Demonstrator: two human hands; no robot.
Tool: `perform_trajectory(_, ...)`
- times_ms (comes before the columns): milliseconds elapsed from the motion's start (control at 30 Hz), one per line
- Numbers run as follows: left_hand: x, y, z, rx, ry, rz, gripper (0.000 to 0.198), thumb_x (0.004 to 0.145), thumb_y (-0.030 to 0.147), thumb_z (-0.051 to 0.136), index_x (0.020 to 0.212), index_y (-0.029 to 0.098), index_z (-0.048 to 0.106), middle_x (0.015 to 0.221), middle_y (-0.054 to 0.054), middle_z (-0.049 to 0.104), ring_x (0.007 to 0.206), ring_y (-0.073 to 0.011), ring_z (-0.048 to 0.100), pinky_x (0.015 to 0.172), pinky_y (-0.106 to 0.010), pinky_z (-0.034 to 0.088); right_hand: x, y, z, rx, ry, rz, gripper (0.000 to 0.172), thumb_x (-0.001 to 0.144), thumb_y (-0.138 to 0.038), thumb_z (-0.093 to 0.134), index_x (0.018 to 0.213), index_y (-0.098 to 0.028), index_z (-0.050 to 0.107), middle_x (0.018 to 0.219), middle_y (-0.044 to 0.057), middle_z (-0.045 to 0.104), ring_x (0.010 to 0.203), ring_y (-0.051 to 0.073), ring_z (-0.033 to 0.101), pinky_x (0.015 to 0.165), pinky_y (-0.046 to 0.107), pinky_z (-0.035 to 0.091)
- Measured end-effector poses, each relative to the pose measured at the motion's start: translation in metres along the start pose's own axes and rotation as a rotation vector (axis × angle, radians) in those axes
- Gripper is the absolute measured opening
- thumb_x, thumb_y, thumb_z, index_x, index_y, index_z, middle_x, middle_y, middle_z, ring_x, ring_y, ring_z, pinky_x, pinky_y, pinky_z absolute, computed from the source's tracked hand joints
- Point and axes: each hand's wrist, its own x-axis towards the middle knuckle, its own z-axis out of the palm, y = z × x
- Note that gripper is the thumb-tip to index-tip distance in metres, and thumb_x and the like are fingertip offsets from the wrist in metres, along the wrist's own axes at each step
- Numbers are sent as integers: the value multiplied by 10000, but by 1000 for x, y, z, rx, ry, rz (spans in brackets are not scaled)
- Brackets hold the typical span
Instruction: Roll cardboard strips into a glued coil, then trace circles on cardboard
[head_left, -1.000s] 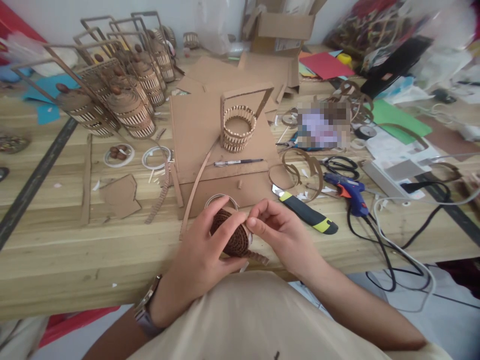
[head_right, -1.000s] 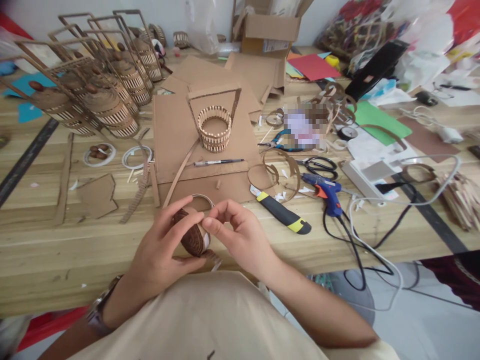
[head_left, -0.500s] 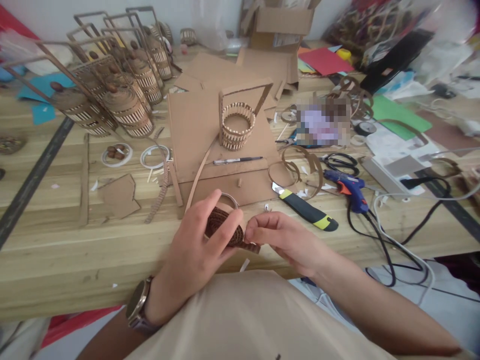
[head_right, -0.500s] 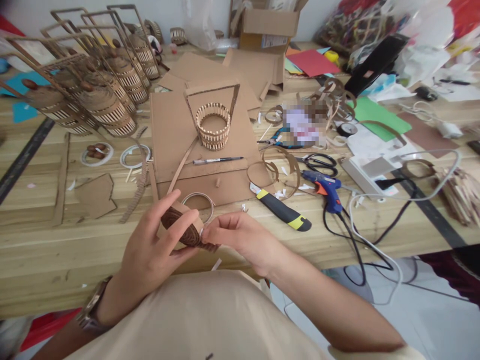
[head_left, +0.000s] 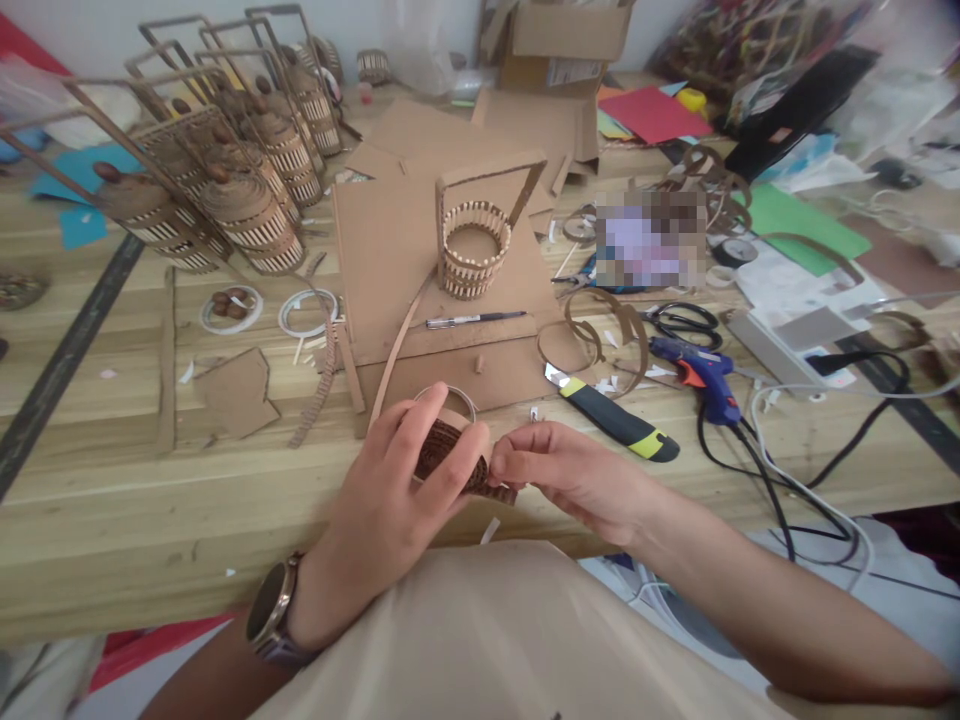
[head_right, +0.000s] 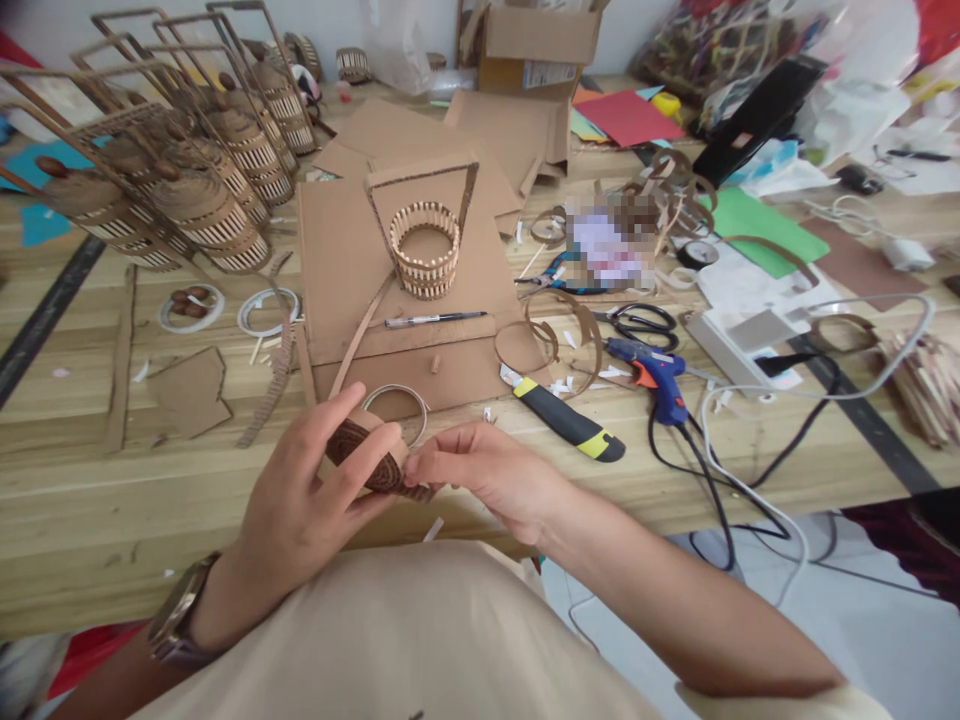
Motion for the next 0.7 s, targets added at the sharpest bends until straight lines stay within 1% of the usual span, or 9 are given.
perform_trajectory(167, 3, 2, -1, 16, 3, 14, 465, 874, 106, 670, 1298, 195, 502, 1317, -195, 490, 1135, -332, 562, 927, -501, 570, 0, 1, 0, -7, 8, 12, 159, 701, -329, 796, 628, -204, 730, 632, -28, 645, 648, 122, 539, 722, 288, 412)
perform_trajectory(367, 4, 2, 0, -13, 23, 44, 447, 860, 90, 693, 1271, 149, 528, 1277, -200, 485, 1116, -353, 550, 897, -521, 575, -1, 2, 3, -30, 43, 58, 194, 668, -373, 800, 640, -198, 719, 665, -9, 655, 688, 144, 530, 724, 300, 395)
perform_trajectory(500, 3, 2, 2, -24, 55, 59, 420, 861, 75, 689, 1254, 124, 551, 1273, -217, 495, 1105, -362, 555, 869, -538, 581, -2, 2, 7, -10, 86, 71, 187, 651, -354, 763, 617, -182, 698, 650, -11, 619, 686, 134, 500, 728, 295, 378)
perform_trajectory(700, 3, 4, 3, -33, 46, 56, 424, 861, 69, 687, 1262, 113, 555, 1279, -230, 489, 1122, -379, 546, 865, -561, 579, -2, 4, 12, -11, 108, 82, 158, 637, -325, 701, 606, -173, 674, 624, -19, 574, 675, 131, 461, 722, 300, 349)
